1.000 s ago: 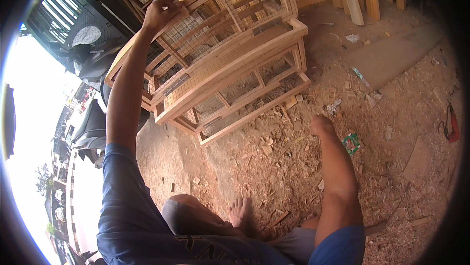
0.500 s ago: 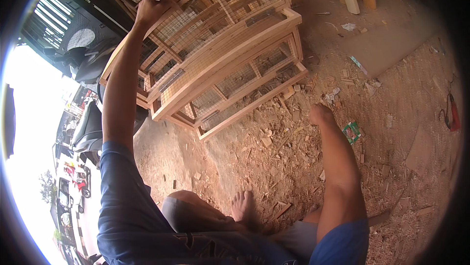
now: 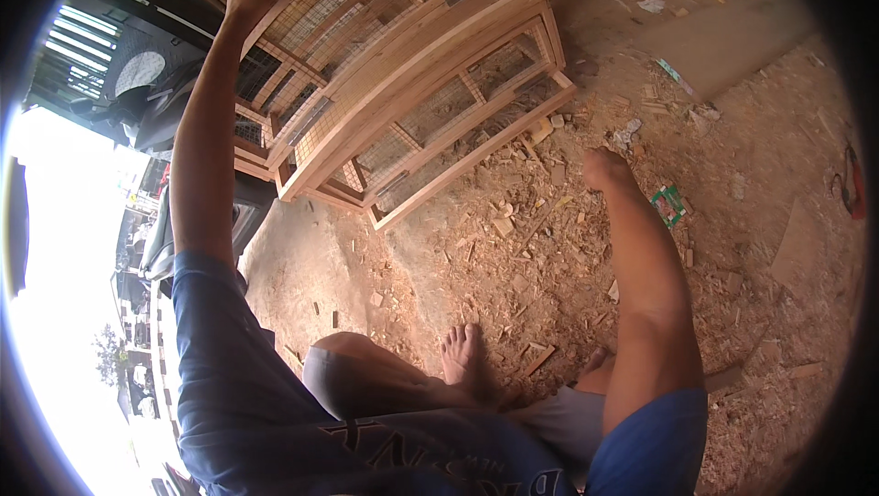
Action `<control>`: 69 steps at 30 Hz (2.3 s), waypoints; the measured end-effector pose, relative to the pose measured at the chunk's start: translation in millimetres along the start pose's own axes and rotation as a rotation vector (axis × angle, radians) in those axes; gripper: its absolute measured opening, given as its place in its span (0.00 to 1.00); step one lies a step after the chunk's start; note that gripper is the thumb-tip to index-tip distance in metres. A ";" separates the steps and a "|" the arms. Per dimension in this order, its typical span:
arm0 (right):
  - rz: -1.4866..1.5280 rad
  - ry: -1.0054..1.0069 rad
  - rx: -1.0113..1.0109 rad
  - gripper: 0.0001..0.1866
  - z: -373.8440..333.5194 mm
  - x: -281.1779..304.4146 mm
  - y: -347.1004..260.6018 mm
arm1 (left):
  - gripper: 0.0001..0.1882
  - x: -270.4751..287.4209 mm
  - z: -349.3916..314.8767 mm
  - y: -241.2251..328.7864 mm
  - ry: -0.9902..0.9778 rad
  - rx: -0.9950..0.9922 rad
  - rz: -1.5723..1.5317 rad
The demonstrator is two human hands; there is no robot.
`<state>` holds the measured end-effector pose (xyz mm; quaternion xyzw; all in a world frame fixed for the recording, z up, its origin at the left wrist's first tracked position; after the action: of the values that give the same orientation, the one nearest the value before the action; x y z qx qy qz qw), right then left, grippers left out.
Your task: The person hammers small wooden dowels into a wooden cage frame, then uses a power drill to secure parts of the cage. The person works on the floor in a cluttered workshop.
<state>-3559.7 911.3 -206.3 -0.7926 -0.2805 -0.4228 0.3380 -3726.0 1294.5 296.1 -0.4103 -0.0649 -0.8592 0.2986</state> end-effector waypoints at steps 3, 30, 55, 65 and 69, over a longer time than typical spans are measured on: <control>0.023 -0.026 -0.008 0.17 -1.8 0.7 -1.9 | 0.20 6.0 -5.0 4.4 -0.002 0.001 -0.052; 0.012 -0.065 -0.017 0.16 14.2 -6.6 -7.2 | 0.26 12.9 -68.5 62.5 0.485 -0.246 0.330; -0.027 0.023 0.015 0.15 26.7 -14.8 8.3 | 0.16 -9.5 -68.2 17.8 0.574 -0.240 0.260; 0.776 0.398 -0.290 0.31 22.8 -20.1 11.6 | 0.25 -6.3 -50.3 16.5 0.561 -0.326 0.332; 0.080 0.194 0.000 0.14 40.4 -9.6 -16.2 | 0.17 -4.9 -51.4 15.9 0.524 -0.345 0.213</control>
<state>-3556.9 951.0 -226.4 -0.7585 -0.2144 -0.4839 0.3802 -3748.9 1265.5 256.6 -0.2241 0.2040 -0.8978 0.3196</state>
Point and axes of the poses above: each hand's wrist, its own z-axis towards the middle knuckle, its own x-axis out of the back of the hand, y = z × x, the point moved 6 cm from there along z, towards the middle knuckle, and after that the axes turned 9 degrees about x, right-handed, at the moved point
